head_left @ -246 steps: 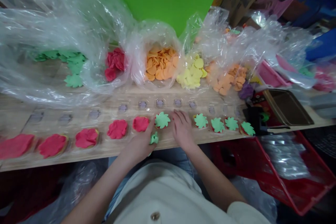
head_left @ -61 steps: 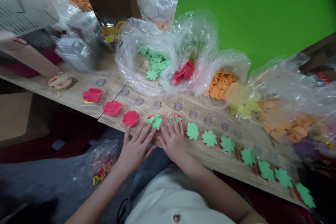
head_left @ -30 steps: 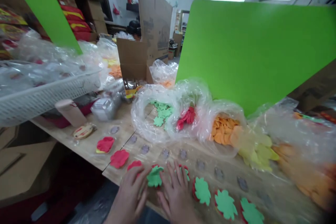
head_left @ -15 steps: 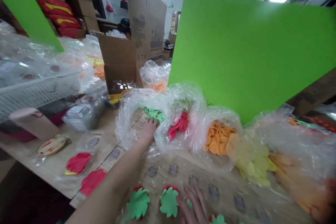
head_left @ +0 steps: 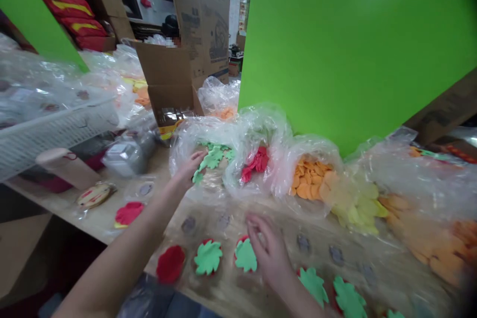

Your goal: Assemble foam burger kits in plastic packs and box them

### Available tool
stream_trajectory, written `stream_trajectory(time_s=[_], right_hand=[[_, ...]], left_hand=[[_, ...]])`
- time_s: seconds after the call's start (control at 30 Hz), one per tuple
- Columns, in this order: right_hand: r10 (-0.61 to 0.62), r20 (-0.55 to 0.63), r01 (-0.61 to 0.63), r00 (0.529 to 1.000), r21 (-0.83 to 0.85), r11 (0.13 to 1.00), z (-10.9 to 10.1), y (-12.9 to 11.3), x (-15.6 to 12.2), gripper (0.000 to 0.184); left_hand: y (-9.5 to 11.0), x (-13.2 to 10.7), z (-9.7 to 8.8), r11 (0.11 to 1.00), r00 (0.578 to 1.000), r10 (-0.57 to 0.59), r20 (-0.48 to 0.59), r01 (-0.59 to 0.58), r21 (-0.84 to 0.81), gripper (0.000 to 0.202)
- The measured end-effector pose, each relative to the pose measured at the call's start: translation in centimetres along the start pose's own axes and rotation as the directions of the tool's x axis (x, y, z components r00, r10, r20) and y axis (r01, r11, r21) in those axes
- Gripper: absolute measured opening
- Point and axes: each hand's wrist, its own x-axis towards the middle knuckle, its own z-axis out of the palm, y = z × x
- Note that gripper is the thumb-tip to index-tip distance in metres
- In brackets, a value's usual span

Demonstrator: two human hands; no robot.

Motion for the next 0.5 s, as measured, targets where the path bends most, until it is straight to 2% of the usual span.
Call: stream_trajectory(time_s=[0.03, 0.07, 0.1, 0.13, 0.17, 0.2, 0.27, 0.33, 0.37, 0.43, 0.5], right_hand=[[0.136, 0.018, -0.137, 0.991, 0.186, 0.973, 0.8, -1.1, 1.4, 0.032], [0.25, 0.096, -0.268, 0.963, 0.361, 0.893, 1.7, -2.1, 2.8, 0.037], [0.308, 0.202, -0.368, 0.93, 0.481, 0.795, 2.7, -2.9, 4.1, 0.039], [0.327, 0.329, -0.459, 0.886, 0.531, 0.712, 3.8, -3.5, 5.2, 0.038], [0.343, 0.401, -0.521, 0.85, 0.536, 0.665, 5.0, -3.8, 5.9, 0.034], [0.338, 0.416, -0.528, 0.844, 0.535, 0.66, 6.1, -3.8, 6.3, 0.03], [0.305, 0.355, -0.451, 0.884, 0.476, 0.755, 8.1, -3.4, 6.1, 0.023], [0.227, 0.274, -0.32, 0.935, 0.37, 0.872, 9.5, -2.8, 5.0, 0.019], [0.184, 0.278, -0.271, 0.943, 0.314, 0.91, 10.1, -2.7, 4.4, 0.019], [0.1, 0.392, -0.2, 0.915, 0.223, 0.954, 11.4, -2.5, 3.2, 0.024], [0.002, 0.539, -0.091, 0.842, 0.139, 0.986, 12.9, -2.6, 2.2, 0.028]], left_hand=[[0.5, -2.1, -0.4, 1.0, 0.998, -0.031, 0.047, 0.03, 0.006, 0.033], [0.8, -4.4, -0.8, 0.998, 0.994, -0.056, 0.094, 0.052, 0.038, 0.032], [1.0, -6.7, -1.2, 0.995, 0.988, -0.067, 0.138, 0.056, 0.083, 0.03], [1.0, -8.8, -1.7, 0.992, 0.984, -0.057, 0.167, 0.037, 0.123, 0.029], [1.0, -10.7, -2.2, 0.987, 0.984, -0.03, 0.177, 0.002, 0.161, 0.03], [0.8, -12.4, -3.1, 0.981, 0.986, 0.001, 0.167, -0.033, 0.189, 0.035], [0.0, -15.1, -5.5, 0.98, 0.997, 0.025, 0.071, -0.039, 0.197, 0.049], [-1.0, -17.6, -8.7, 0.987, 0.996, -0.049, -0.081, 0.06, 0.148, 0.057], [-1.6, -18.9, -10.4, 0.985, 0.984, -0.103, -0.143, 0.121, 0.123, 0.058], [-2.9, -21.5, -13.3, 0.971, 0.957, -0.183, -0.224, 0.211, 0.108, 0.057], [-4.2, -24.1, -15.1, 0.955, 0.945, -0.231, -0.231, 0.266, 0.131, 0.055]])
